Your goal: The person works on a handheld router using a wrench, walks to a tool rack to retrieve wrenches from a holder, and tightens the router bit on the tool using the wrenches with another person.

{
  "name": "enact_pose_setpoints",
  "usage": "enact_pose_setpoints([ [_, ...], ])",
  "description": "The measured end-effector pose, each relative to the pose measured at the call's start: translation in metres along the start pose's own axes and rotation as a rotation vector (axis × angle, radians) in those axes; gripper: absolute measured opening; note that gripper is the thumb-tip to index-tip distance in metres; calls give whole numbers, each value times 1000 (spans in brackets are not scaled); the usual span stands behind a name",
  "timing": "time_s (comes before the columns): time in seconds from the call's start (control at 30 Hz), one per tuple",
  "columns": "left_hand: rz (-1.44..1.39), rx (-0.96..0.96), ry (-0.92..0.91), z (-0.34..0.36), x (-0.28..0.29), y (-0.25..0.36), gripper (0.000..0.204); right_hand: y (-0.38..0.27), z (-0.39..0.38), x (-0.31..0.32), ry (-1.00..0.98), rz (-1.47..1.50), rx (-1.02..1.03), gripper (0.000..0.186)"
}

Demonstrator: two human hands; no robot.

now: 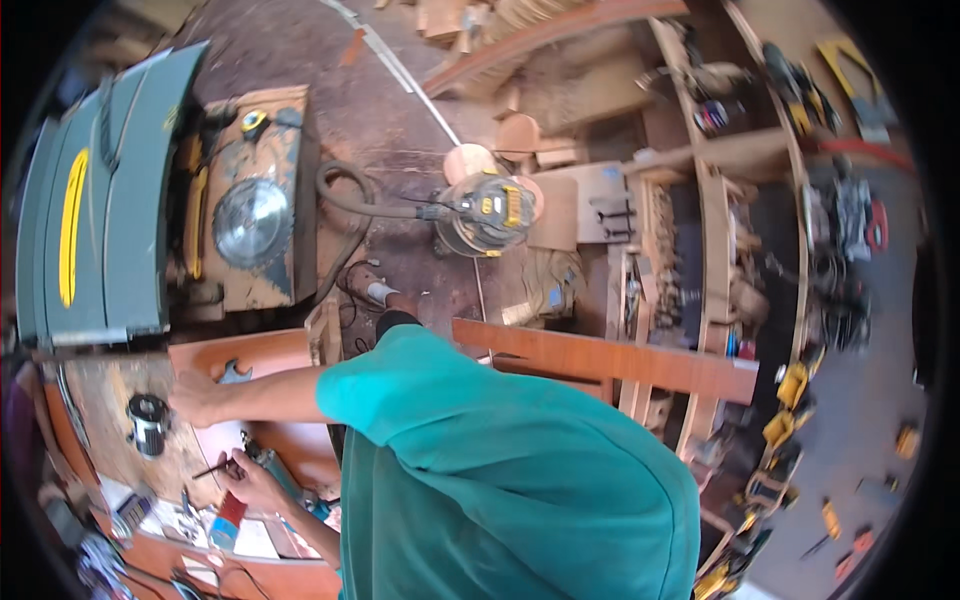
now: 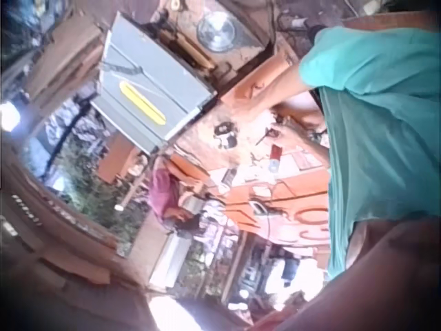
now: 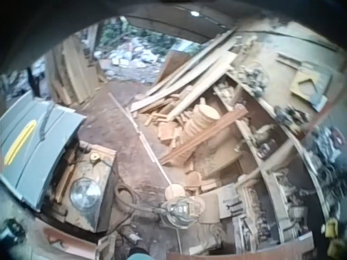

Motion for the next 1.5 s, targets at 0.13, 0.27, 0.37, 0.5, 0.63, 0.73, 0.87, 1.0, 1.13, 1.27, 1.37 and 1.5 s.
enact_pose_setpoints([
  [0.13, -172, 103, -156, 12, 0, -23, 29, -5, -16, 3, 68, -132, 54, 18],
  [0.27, -411, 225, -329, 27, -15, -41, 27, 18, -54, 26, 271, -176, 19, 21],
  [0.37, -503, 260, -473, 48, -23, -82, 24, 20, -127, 57, 590, -63, 41, 13],
  [0.5, -649, 482, -728, 45, -40, -78, 23, 54, -251, 95, 720, 75, 27, 8],
  [0.63, -523, 475, -697, 55, -41, -84, 27, 111, -386, 125, 748, 119, -489, 12],
  [0.73, -479, 501, -638, 70, -39, -105, 32, 166, -471, 137, 837, 158, -770, 15],
  [0.87, -249, 481, -454, 59, -25, -86, 25, 241, -557, 149, 924, 253, -1061, 14],
  [1.0, 46, 318, -351, 78, -14, -96, 37, 358, -630, 159, 1105, 570, -1069, 11],
  [1.13, 452, 201, -239, 72, -17, -67, 49, 462, -704, 206, 1197, 732, -1277, 11],
  [1.27, 231, 470, -331, 69, 6, -98, 41, 604, -763, 238, 1312, 213, -1426, 18],
  [1.37, 411, 351, -302, 34, -58, -43, 40, 667, -827, 264, 1508, 595, -1628, 40],
  [1.5, 460, 307, -253, -1, -93, -9, 40, 687, -832, 297, 1774, 378, -2031, 67],
])
Point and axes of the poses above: each hand's wrist, its own z-axis towards the middle knuckle, its own x-axis out of the back of the hand, y = z × x, the point moved 6 cm from there along z, towards the middle knuckle, and after that the axes turned 1 degree about y, right-handed, at the moved point
